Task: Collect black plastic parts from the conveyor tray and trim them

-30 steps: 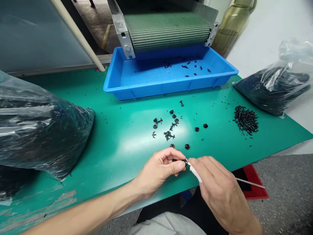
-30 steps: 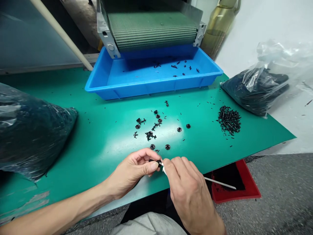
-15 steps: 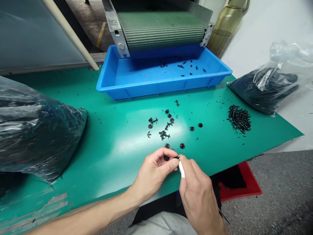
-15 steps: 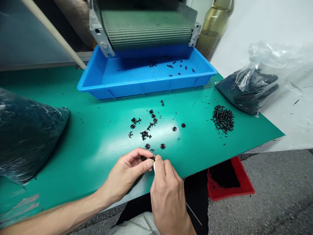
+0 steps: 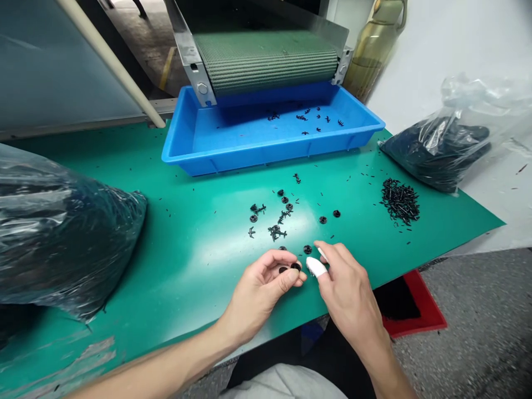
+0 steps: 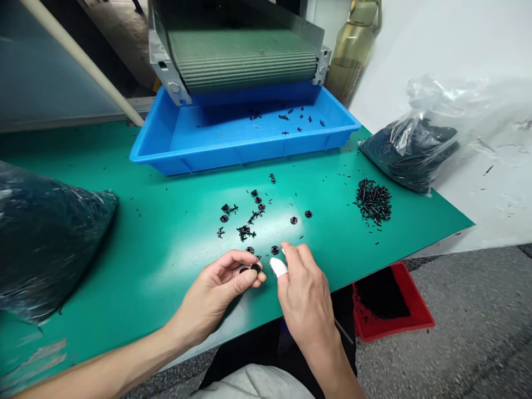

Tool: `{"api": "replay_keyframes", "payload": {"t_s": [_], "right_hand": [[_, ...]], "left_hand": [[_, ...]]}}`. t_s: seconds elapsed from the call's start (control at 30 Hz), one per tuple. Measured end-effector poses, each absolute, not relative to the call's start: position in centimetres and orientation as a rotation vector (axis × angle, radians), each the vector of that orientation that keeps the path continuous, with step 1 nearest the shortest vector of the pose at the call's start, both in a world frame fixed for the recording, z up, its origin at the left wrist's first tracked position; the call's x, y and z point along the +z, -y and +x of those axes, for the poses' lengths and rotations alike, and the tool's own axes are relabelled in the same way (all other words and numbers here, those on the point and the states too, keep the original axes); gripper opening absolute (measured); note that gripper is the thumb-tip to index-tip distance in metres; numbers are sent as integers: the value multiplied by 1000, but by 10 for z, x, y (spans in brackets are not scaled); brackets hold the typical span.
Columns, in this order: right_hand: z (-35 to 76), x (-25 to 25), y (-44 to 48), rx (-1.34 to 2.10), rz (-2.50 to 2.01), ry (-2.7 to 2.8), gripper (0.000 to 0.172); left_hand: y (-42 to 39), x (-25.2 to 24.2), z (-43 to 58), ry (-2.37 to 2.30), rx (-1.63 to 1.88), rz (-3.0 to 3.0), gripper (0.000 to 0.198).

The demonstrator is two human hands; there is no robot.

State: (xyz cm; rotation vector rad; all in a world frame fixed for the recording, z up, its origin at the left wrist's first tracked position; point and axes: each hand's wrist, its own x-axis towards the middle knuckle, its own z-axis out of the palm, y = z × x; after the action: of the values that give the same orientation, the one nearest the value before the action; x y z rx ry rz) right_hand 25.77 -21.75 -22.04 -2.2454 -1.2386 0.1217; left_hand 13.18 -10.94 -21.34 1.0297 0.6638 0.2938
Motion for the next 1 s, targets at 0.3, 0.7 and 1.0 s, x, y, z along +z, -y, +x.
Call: {"api": "replay_keyframes", "payload": {"t_s": [0.3, 0.7, 1.0], "right_hand": [[261, -206, 219, 359, -2014, 1293, 32], [248, -204, 237, 106, -2041, 1601, 34], [246, -201, 231, 17, -2091, 1702, 34]], "left_hand": [[104, -211, 135, -640, 204, 1043, 25], [103, -214, 134, -643, 195, 1011, 28], [103, -212, 135, -631, 196, 1056, 27]]}}
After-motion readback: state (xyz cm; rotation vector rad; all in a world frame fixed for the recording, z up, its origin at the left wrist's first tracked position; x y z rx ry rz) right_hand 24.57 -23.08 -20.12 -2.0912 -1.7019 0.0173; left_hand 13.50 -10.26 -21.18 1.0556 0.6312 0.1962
